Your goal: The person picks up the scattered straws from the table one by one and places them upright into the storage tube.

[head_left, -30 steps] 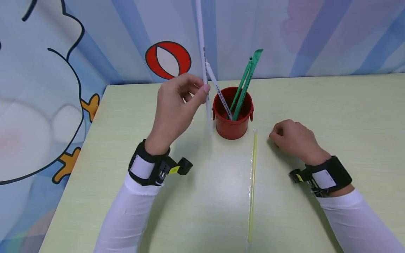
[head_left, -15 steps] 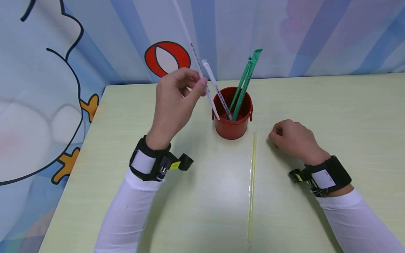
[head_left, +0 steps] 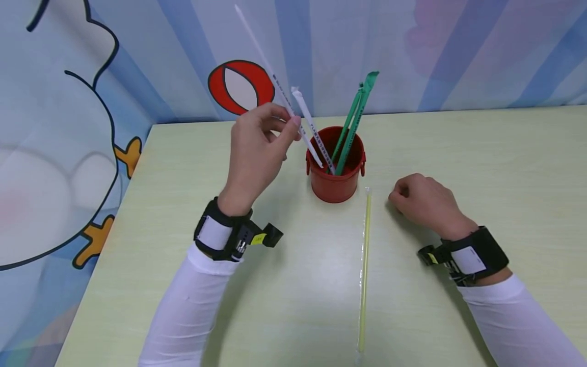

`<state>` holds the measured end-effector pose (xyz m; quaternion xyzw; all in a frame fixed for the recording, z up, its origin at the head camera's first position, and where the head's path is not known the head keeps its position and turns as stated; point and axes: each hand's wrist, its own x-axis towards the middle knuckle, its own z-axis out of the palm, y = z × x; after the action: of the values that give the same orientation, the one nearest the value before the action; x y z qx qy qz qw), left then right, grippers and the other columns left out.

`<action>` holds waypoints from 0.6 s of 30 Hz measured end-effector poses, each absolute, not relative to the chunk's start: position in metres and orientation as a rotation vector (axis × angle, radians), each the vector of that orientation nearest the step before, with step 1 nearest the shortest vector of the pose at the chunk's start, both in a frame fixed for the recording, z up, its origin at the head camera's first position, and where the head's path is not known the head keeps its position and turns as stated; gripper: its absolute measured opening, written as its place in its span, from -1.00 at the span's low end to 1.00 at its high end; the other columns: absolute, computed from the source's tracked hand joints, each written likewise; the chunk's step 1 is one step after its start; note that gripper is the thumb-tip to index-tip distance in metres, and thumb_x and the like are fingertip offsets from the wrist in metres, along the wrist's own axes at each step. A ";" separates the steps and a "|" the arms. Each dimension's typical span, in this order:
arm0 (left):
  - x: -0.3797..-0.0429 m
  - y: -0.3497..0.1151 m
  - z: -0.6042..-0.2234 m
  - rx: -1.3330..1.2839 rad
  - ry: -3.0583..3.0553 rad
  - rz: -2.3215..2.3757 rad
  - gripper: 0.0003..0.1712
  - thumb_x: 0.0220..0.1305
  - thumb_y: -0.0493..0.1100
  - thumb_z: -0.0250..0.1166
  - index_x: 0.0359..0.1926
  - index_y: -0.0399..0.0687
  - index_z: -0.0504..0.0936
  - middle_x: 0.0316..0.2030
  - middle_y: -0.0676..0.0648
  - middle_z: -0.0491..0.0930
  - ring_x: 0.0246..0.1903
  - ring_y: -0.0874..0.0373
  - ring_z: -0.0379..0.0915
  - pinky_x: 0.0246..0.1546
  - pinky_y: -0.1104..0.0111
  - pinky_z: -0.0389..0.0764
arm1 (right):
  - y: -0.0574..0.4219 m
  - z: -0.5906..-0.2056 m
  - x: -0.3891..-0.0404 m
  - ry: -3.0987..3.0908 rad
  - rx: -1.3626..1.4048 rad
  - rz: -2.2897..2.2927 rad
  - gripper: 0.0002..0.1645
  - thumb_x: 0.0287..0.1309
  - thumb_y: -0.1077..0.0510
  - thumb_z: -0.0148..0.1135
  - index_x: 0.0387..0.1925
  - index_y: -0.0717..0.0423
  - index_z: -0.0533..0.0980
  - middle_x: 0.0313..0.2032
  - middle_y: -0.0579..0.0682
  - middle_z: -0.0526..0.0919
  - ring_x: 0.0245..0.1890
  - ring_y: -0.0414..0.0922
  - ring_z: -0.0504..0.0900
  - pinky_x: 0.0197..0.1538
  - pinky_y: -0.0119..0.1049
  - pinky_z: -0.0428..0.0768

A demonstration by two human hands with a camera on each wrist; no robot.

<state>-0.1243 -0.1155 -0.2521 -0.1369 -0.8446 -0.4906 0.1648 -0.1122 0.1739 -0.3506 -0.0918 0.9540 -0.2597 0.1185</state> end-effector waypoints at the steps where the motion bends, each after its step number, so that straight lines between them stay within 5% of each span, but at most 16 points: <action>1: -0.125 -0.115 -0.254 -0.391 -2.415 -1.398 -0.78 0.34 -0.14 0.25 -0.18 -0.24 0.62 -0.40 -0.04 0.69 -0.68 0.15 0.42 -0.56 0.39 0.48 | 0.174 -0.351 -0.112 2.789 -0.268 -0.760 -0.76 0.18 0.21 0.04 -0.49 0.18 0.58 -0.67 -0.05 0.41 -0.62 -0.08 0.37 -0.57 -0.24 0.25; 18: -0.128 -0.111 -0.281 -0.316 -2.583 -1.286 -0.76 0.31 -0.09 0.30 -0.12 -0.14 0.71 -0.28 -0.01 0.65 -0.53 0.15 0.43 -0.52 0.34 0.46 | 0.174 -0.350 -0.112 2.787 -0.273 -0.754 -0.76 0.18 0.21 0.03 -0.46 0.19 0.59 -0.67 -0.05 0.42 -0.62 -0.07 0.37 -0.57 -0.24 0.25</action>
<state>-0.1279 -0.1113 -0.2808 -0.1080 -0.8836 -0.4398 0.1193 -0.1121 0.1743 -0.3501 -0.0935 0.9540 -0.2582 0.1203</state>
